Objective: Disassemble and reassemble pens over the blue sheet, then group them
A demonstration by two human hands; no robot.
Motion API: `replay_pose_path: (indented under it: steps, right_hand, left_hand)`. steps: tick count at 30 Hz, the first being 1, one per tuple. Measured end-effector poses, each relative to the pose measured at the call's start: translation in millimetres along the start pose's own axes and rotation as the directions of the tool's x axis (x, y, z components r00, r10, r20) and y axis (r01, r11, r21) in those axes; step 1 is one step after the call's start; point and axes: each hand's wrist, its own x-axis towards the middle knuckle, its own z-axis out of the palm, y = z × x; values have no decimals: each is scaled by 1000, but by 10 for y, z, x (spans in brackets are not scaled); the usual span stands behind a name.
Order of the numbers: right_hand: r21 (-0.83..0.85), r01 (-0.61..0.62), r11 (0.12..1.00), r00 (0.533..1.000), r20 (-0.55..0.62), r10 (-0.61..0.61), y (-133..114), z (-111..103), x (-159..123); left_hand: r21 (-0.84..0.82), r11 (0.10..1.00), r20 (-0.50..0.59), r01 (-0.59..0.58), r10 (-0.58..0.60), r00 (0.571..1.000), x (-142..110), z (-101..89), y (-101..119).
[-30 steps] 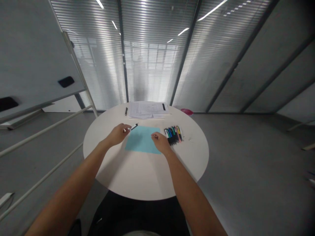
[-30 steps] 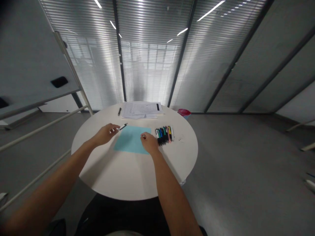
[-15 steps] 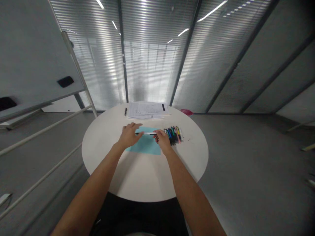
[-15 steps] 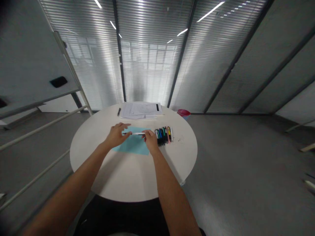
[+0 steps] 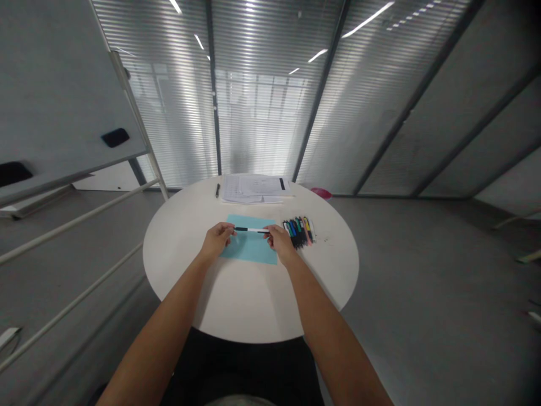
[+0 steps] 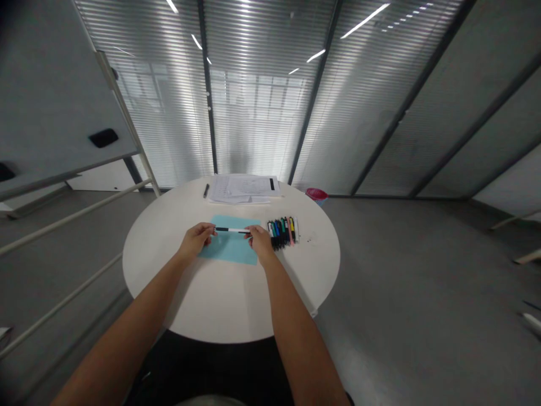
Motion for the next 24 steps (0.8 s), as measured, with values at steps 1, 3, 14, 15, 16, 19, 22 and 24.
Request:
replay_pose_path:
  steps: [1,3,14,15,16,19,22,24]
  right_hand:
    - [-4,3,1000,1000,10,-3,2,-1,0]
    - [-14,16,1000,999,31,-16,3,1,-1]
    - [74,-37,997,998,44,34,-38,13,-35]
    - [71,-38,997,999,31,36,-53,5,-39]
    - [64,-41,997,999,18,40,-68,-4,-43]
    - [53,-37,998,999,-1,37,-99,-22,-51]
    - [38,-23,999,1000,2,23,-95,-26,-52]
    - [21,-33,999,999,7,33,-81,-27,-50]
  left_hand:
    - [-6,1000,-6,4,-4,1000,2,-4,0]
    - [1,1000,-16,10,-10,1000,1,-7,-1]
    - [-131,990,-74,55,-65,995,-8,-34,52]
    - [-153,987,-82,59,-72,994,-8,-43,53]
    - [-165,984,-90,61,-77,993,-7,-49,54]
    - [-168,984,-103,54,-72,992,-9,-58,61]
    - [-154,987,-77,43,-55,995,-10,-50,66]
    - [-143,989,-54,39,-47,997,-10,-44,66]
